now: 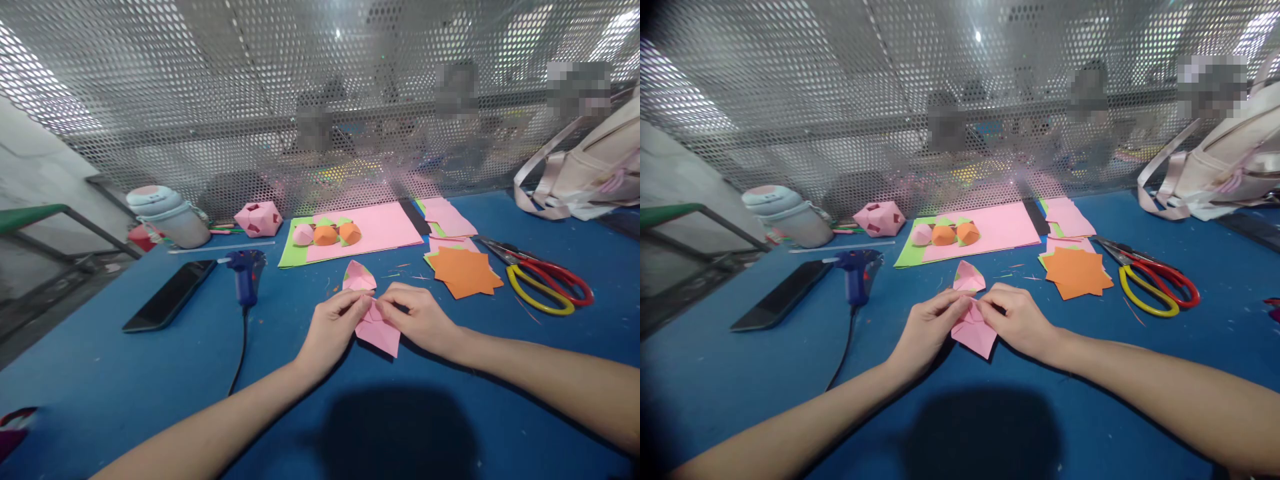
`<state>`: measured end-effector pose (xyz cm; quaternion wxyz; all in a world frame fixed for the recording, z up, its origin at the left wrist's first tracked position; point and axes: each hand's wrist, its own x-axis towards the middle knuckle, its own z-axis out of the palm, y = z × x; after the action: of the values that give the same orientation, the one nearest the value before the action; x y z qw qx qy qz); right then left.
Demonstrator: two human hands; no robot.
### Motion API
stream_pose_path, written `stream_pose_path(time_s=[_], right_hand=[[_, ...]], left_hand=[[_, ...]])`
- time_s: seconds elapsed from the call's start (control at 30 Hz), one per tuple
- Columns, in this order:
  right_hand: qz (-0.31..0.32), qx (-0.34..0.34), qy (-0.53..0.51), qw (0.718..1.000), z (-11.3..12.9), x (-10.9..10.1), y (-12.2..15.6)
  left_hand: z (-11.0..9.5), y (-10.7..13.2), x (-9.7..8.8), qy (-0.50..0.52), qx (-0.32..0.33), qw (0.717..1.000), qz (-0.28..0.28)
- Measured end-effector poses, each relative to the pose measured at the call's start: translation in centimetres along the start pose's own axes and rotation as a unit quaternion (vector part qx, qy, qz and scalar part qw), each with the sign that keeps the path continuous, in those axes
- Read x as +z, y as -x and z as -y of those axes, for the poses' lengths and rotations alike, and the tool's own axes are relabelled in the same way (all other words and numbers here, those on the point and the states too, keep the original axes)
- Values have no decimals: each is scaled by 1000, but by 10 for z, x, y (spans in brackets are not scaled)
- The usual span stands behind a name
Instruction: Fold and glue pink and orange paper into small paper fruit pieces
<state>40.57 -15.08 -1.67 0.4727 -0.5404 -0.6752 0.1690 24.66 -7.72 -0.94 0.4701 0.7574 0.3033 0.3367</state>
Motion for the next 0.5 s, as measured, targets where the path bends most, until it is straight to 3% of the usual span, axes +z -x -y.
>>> stream_pose_path(time_s=[0.23,0.5], right_hand=[[5,-17,6,1000,1,0,2],[24,54,-21,998,0,0,-1]], left_hand=[[0,0,0,-4,13,1000,-9],[2,0,0,-16,32,999,2]])
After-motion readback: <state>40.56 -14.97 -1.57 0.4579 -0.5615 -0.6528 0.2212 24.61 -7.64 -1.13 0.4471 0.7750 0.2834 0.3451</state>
